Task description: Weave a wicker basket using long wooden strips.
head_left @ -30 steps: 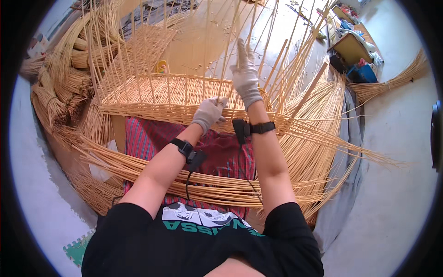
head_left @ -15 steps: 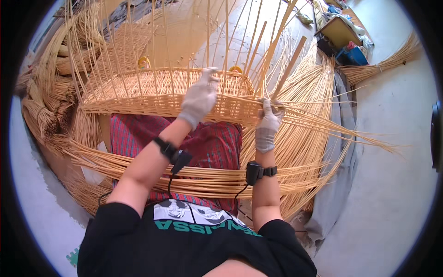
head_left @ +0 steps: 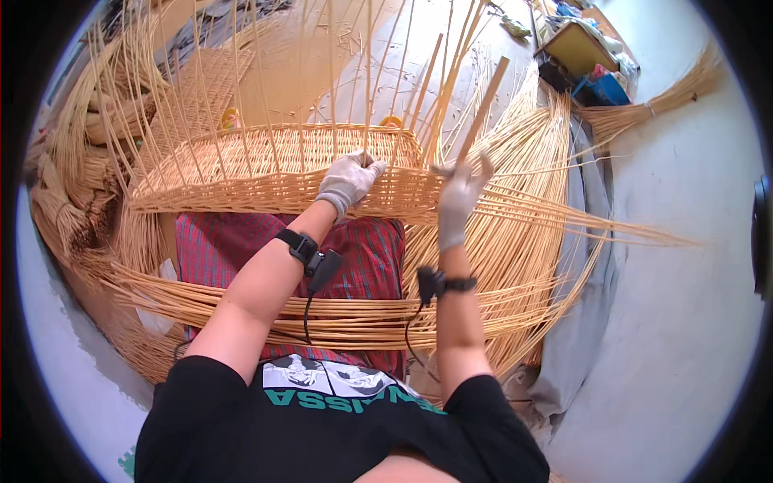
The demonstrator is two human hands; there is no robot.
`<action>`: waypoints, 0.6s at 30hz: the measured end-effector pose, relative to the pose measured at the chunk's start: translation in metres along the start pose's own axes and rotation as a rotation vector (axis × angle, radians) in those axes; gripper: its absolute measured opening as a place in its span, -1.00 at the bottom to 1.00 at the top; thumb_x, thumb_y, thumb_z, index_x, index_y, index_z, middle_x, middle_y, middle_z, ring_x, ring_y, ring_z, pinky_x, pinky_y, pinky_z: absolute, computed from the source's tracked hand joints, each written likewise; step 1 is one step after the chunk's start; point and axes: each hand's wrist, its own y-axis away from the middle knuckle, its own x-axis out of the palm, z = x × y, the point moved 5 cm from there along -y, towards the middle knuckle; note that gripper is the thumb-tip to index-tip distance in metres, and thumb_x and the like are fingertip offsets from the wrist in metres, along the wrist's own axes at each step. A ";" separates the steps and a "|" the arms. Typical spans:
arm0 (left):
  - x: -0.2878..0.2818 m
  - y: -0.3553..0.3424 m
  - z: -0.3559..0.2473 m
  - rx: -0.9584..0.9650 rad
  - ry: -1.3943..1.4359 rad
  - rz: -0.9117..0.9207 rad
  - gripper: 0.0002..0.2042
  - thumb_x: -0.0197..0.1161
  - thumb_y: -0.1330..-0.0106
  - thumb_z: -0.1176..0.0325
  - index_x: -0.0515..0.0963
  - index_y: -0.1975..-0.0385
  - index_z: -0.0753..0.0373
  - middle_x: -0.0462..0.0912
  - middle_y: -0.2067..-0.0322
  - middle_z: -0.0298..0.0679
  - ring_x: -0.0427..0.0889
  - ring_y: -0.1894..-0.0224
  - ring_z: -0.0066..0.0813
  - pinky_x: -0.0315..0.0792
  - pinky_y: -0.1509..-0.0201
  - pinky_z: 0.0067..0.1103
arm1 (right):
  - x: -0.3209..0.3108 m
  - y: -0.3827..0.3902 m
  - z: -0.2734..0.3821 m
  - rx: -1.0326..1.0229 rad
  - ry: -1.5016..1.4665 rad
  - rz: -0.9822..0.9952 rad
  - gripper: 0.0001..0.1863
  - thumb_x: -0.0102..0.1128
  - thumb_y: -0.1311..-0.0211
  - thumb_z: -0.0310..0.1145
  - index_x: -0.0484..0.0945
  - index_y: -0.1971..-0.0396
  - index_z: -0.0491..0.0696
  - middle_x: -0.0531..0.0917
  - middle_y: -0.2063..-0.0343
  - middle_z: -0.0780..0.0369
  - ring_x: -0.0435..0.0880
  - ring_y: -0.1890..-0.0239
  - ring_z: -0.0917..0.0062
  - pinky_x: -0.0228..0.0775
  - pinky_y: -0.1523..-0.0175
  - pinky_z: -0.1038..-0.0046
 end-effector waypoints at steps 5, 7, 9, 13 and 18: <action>-0.006 0.006 0.010 0.076 0.167 -0.165 -0.54 0.42 -0.30 0.12 0.50 -0.12 0.15 0.73 0.39 -0.11 0.72 0.51 -0.34 0.57 0.40 -0.41 | 0.010 0.021 0.019 0.009 0.131 0.015 -0.73 0.08 -0.52 -0.44 0.32 -0.12 0.00 0.65 0.42 0.24 0.73 0.23 0.49 0.63 0.11 0.47; 0.009 0.018 -0.029 0.318 0.138 -0.138 -0.48 0.41 -0.29 0.18 0.42 -0.22 0.07 0.63 0.16 -0.05 0.72 0.37 -0.28 0.58 0.30 -0.39 | -0.097 -0.007 -0.003 -0.029 0.297 -0.156 -0.71 0.21 -0.44 -0.44 0.33 -0.04 0.01 0.69 0.35 0.20 0.74 0.23 0.45 0.60 0.26 0.59; 0.008 0.051 -0.054 0.688 0.044 -0.196 -0.28 0.41 -0.27 0.28 0.25 -0.43 -0.09 0.43 -0.30 0.08 0.74 0.09 -0.16 0.61 0.10 -0.33 | -0.132 -0.011 -0.004 0.158 0.174 -0.266 -0.69 0.27 -0.37 -0.48 0.34 0.03 0.03 0.71 0.29 0.16 0.75 0.20 0.44 0.56 0.35 0.64; 0.090 0.036 -0.039 0.672 -0.627 0.083 -0.05 0.27 -0.28 0.49 -0.10 -0.55 -0.48 0.02 -0.48 0.10 0.75 0.28 -0.03 0.69 0.18 -0.37 | -0.069 -0.046 0.026 0.068 0.211 -0.021 -0.75 0.20 -0.39 -0.51 0.43 0.00 -0.02 0.73 0.25 0.15 0.63 0.41 0.61 0.41 0.48 0.67; 0.081 0.024 -0.041 0.572 -0.854 -0.042 -0.17 0.05 -0.41 0.51 -0.11 -0.55 -0.45 0.45 -0.11 0.14 0.77 0.43 -0.20 0.63 0.55 -0.32 | 0.018 -0.104 0.009 -0.379 1.456 0.114 -0.45 0.35 -0.22 -0.37 0.48 -0.24 0.06 0.71 0.33 0.19 0.67 0.35 0.30 0.52 0.25 0.24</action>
